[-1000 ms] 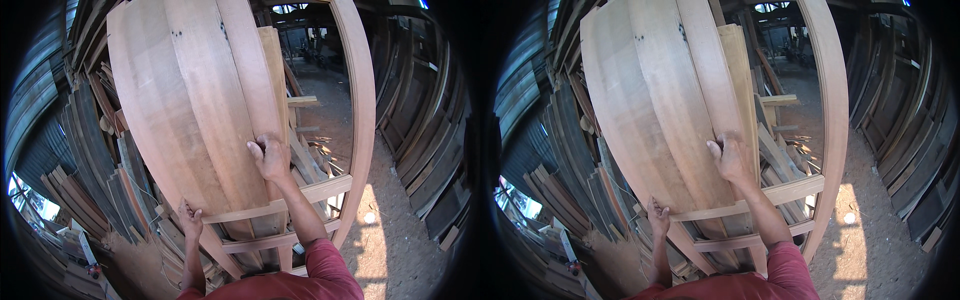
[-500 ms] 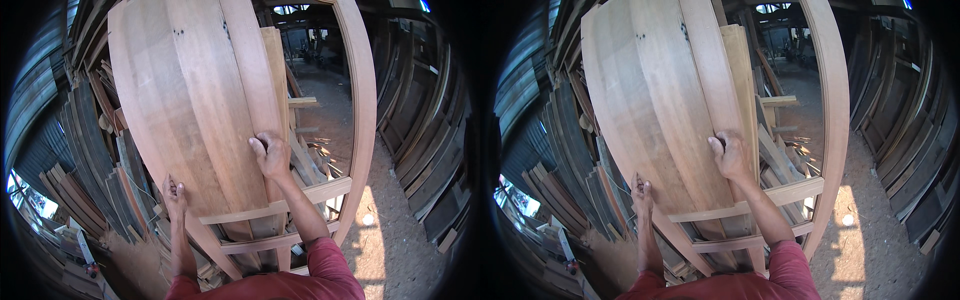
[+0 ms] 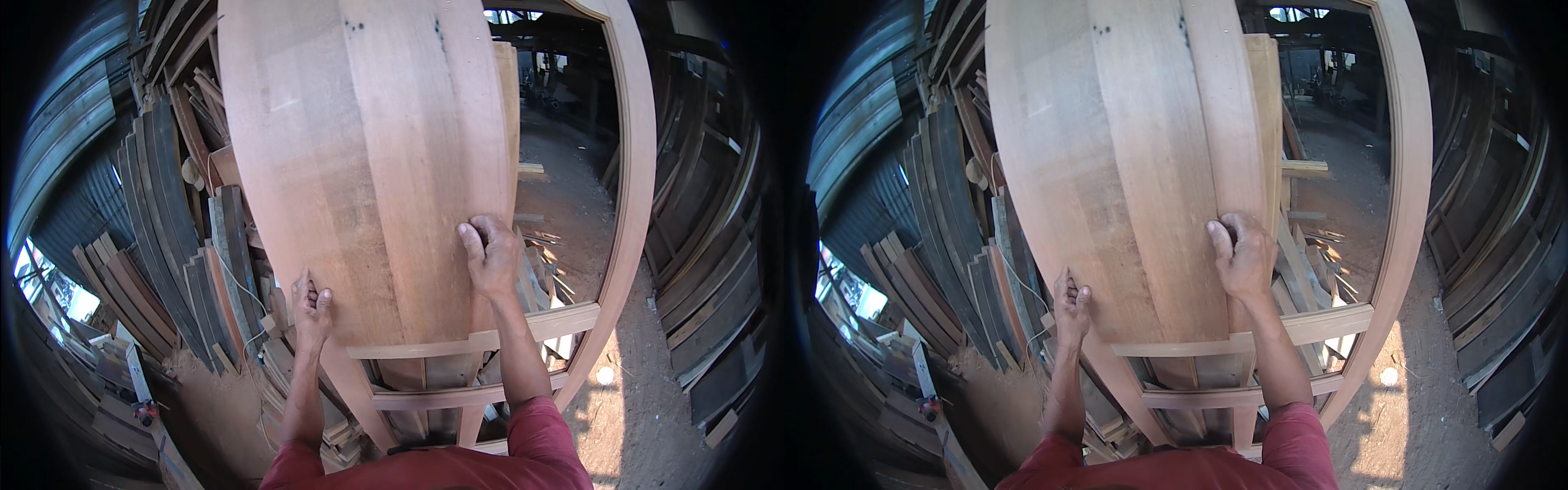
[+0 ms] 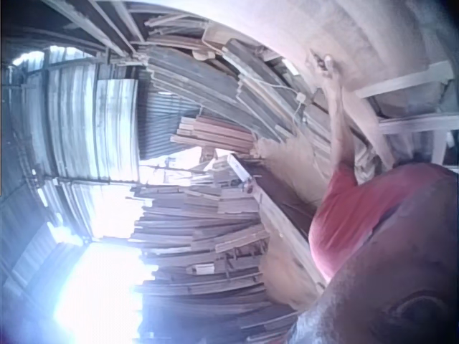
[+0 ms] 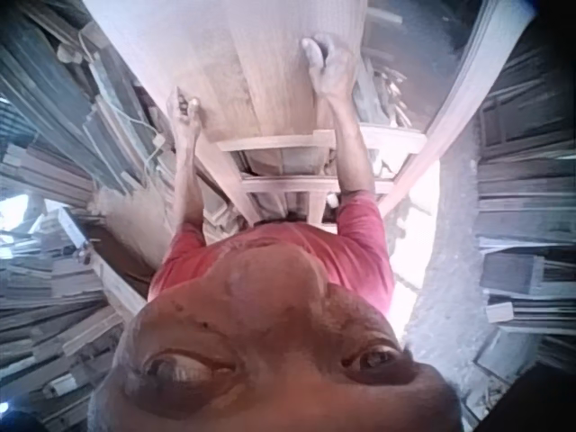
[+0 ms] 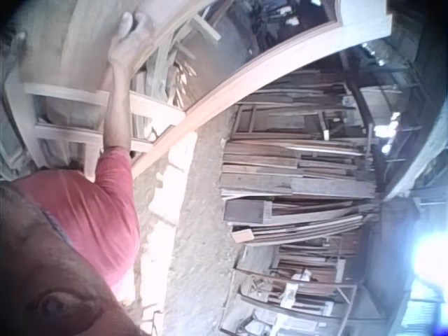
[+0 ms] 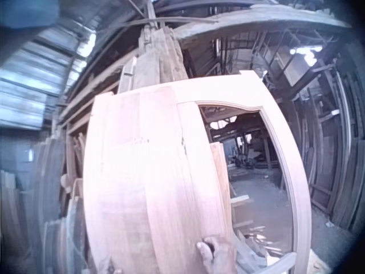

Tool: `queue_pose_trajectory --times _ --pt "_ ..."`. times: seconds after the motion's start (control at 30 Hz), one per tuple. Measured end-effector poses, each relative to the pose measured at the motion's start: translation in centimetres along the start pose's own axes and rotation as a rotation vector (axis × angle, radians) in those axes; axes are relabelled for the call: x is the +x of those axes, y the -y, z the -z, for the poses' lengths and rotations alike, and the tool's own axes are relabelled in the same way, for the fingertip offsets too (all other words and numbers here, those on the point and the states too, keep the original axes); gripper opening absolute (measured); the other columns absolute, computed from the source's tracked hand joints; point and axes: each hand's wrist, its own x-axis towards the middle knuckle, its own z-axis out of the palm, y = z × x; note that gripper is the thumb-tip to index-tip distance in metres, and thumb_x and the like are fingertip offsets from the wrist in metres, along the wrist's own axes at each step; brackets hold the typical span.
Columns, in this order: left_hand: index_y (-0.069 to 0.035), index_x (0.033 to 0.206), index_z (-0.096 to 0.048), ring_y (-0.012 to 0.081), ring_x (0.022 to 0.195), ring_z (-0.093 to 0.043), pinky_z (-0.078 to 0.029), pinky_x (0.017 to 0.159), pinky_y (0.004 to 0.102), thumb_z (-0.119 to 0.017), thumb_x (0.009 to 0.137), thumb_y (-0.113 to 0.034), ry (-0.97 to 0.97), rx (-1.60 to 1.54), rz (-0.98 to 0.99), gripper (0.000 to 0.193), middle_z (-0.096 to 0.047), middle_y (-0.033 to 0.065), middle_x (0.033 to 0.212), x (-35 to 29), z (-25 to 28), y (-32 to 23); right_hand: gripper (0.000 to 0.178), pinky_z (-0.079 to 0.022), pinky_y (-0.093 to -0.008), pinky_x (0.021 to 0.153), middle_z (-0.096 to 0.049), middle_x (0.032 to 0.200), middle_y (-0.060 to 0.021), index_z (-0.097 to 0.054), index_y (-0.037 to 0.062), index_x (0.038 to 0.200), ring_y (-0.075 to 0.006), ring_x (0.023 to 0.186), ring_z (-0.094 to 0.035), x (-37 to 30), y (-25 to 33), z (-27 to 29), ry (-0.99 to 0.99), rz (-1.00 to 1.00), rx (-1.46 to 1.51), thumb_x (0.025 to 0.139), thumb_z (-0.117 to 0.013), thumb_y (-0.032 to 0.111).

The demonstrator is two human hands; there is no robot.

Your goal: The person shapes the edge of a wooden board using a hand-held power planer and checks the dimensions using a square and a measuring tape. After smoothing the edges, they fit the board into a larger wooden frame structure.

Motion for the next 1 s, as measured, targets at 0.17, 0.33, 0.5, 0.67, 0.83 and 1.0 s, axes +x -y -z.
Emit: queue_pose_trajectory --times 0.17,0.33,0.5,0.67,0.83,1.0 --pt "-0.001 0.15 -0.046 0.0255 0.094 -0.05 -0.046 0.086 0.0373 -0.073 0.09 -0.01 0.029 0.206 -0.117 0.066 -0.05 0.0132 0.111 0.1 0.1 -1.1 0.022 -0.048 -0.0349 0.059 -0.065 0.069 -0.01 -0.069 -0.0007 0.088 -0.0185 0.061 -0.061 -0.1 -0.2 -0.7 -0.019 -0.098 0.04 0.093 -0.073 0.02" --pt "-0.001 0.141 -0.053 0.0437 0.119 -0.045 -0.038 0.104 0.0544 -0.076 0.086 -0.015 -0.043 0.444 -0.37 0.062 -0.048 0.0273 0.134 2.3 1.6 -5.3 0.028 -0.05 -0.0293 0.064 -0.065 0.073 -0.0033 -0.068 -0.004 0.1 -0.0122 0.068 -0.06 1.2 -1.2 -0.8 -0.048 -0.183 -0.005 0.097 -0.072 0.023" --pt "0.0 0.139 -0.055 0.0474 0.144 -0.029 -0.026 0.117 0.0585 -0.073 0.087 -0.02 -0.131 0.328 -0.599 0.059 -0.033 0.0297 0.156 9.9 2.0 -6.4 0.045 -0.052 -0.0284 0.081 -0.068 0.097 -0.0108 -0.06 -0.0109 0.125 -0.0135 0.086 -0.062 5.3 1.2 -2.4 -0.162 0.007 -0.037 0.099 -0.07 0.025" --pt "0.004 0.144 -0.051 0.0442 0.149 -0.02 -0.011 0.122 0.0587 -0.061 0.095 -0.027 -0.106 0.347 -0.621 0.058 -0.032 0.0207 0.162 13.5 0.5 -6.9 0.048 -0.05 -0.0261 0.085 -0.068 0.103 -0.0094 -0.059 -0.0118 0.128 -0.0121 0.092 -0.061 7.0 3.1 -3.8 -0.128 -0.067 -0.011 0.099 -0.071 0.025" --pt "0.005 0.145 -0.05 0.0418 0.151 -0.018 -0.005 0.122 0.058 -0.056 0.099 -0.028 -0.079 0.311 -0.638 0.057 -0.034 0.014 0.163 13.9 0.7 -6.4 0.046 -0.049 -0.0247 0.087 -0.068 0.105 -0.0094 -0.06 -0.0104 0.129 -0.0119 0.094 -0.061 7.1 1.7 -4.3 -0.177 -0.07 0.099 0.098 -0.072 0.022" --pt "0.007 0.144 -0.049 0.0414 0.151 -0.018 -0.005 0.122 0.0588 -0.057 0.099 -0.028 -0.068 0.302 -0.656 0.058 -0.035 0.0138 0.163 14.1 0.6 -6.0 0.042 -0.05 -0.0258 0.088 -0.07 0.106 -0.0087 -0.062 -0.0095 0.128 -0.012 0.095 -0.062 7.0 2.2 -4.6 -0.177 -0.07 0.149 0.099 -0.071 0.019"
